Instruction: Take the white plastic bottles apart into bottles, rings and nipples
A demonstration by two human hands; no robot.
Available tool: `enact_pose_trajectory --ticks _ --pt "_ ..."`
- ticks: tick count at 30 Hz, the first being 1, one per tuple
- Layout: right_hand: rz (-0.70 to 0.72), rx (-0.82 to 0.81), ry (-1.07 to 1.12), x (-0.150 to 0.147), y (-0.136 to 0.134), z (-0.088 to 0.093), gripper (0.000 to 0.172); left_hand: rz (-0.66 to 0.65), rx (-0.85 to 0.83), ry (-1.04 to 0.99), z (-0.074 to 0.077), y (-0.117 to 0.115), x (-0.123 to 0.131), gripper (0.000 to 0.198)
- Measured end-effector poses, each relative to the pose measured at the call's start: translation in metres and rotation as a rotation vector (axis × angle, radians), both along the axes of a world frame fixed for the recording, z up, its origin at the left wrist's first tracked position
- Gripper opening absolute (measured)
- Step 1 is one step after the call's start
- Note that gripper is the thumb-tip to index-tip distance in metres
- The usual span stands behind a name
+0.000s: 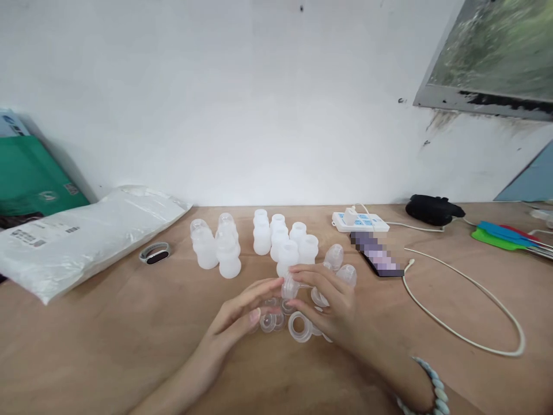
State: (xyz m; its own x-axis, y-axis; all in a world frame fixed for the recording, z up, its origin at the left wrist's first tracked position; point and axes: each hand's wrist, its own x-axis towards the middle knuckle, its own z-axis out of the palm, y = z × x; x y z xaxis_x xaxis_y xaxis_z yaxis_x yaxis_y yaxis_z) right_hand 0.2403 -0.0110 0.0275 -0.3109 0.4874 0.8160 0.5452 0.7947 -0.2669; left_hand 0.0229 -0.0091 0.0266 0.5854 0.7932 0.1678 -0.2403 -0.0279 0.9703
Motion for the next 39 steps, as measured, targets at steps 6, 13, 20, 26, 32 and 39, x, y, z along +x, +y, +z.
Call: enact_pose_trajectory --ticks 6,13,20,26,32,39 --pt "0.064 -0.042 0.034 -0.002 -0.003 0.002 0.027 0.041 0.071 0.087 0.002 -0.004 -0.001 0.041" --pt "0.194 -0.087 0.08 -0.015 -0.011 0.003 0.025 0.117 0.038 0.042 -0.009 -0.004 0.006 0.049" --pt "0.236 -0.155 0.123 -0.017 -0.013 0.008 0.012 0.093 -0.055 -0.063 -0.016 -0.001 0.009 0.043" --pt "0.207 -0.174 0.176 -0.017 -0.015 0.009 0.01 0.072 -0.078 -0.128 -0.014 -0.003 0.012 0.036" --pt "0.107 -0.183 0.165 -0.019 -0.018 0.006 0.006 0.117 -0.008 -0.086 -0.017 -0.004 0.012 0.034" --pt "0.183 -0.229 0.095 -0.017 -0.023 0.013 0.013 0.027 0.065 -0.072 -0.013 -0.005 0.011 0.028"
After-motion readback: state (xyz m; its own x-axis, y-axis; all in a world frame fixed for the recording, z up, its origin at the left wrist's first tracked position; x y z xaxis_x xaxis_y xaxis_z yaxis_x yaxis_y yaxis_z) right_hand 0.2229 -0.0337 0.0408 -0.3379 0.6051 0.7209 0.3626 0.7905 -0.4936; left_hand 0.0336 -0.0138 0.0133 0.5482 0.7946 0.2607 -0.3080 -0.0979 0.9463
